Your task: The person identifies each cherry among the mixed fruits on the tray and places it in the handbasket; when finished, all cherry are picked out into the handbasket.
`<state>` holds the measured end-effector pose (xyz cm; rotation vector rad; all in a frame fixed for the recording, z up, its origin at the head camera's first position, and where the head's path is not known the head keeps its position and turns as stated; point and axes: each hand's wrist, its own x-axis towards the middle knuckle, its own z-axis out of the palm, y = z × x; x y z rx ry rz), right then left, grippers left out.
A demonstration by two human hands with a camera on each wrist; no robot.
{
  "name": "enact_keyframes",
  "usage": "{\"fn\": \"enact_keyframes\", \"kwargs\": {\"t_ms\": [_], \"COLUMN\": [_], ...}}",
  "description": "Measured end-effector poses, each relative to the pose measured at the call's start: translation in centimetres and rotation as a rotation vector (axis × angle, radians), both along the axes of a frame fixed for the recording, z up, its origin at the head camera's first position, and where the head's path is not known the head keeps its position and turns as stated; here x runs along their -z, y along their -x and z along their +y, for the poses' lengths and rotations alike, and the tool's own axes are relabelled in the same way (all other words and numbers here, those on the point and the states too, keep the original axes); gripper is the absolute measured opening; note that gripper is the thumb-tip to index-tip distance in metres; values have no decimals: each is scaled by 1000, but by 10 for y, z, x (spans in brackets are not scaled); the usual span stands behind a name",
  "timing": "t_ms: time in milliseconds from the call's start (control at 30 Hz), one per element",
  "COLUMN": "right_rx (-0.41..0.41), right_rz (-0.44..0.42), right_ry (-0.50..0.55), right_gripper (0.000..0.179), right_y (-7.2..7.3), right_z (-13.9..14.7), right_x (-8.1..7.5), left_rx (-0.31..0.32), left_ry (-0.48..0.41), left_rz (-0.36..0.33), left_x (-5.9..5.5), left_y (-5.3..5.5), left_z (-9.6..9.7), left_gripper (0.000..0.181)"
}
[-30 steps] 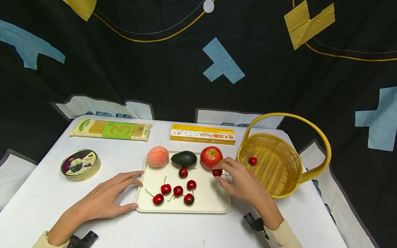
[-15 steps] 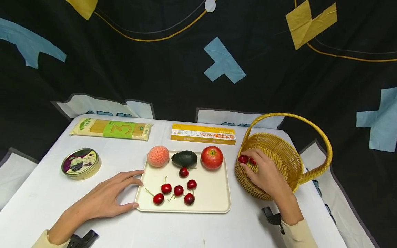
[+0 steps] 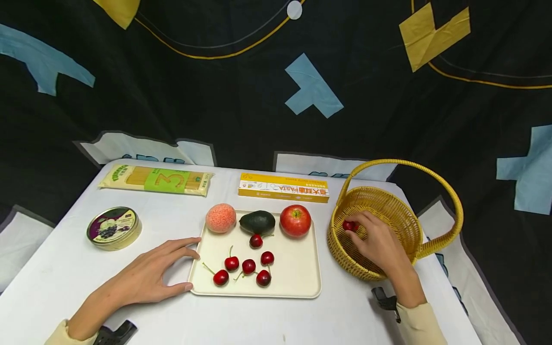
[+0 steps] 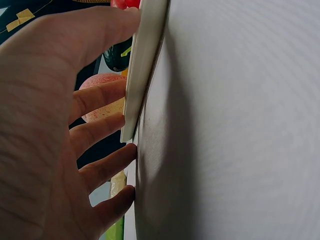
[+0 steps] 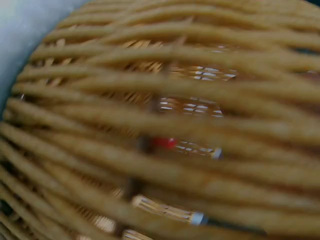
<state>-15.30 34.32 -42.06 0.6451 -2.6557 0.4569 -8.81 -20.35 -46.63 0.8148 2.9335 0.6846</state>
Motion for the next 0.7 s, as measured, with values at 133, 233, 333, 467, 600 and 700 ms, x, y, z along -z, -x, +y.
{"fn": "enact_keyframes", "kwargs": {"t_ms": [133,233,333,467,600,700], "right_rx": [38,46,19,-2,20,37], "right_rz": [-65,-98,-99,-101,-137,-146], "right_ry": [-19,-22,-16,-7,-17,-30], "right_gripper": [34,32,31,31,30,29], "right_y": [4,7,10,15,17,18], "right_z": [3,6,9,12,14,16], "right_x": [3,5,7,10,12,13], "left_rx": [4,5,3,-1,2,2], "left_ry": [-1,2,4,0,-2,0], "left_rz": [0,1,4,9,3,-5], "left_x": [1,1,1,1,1,1], "left_y": [0,0,0,1,0,0], "left_z": [0,-1,-1,-1,-1,-1], "left_gripper": [50,50,50,51,51,51]}}
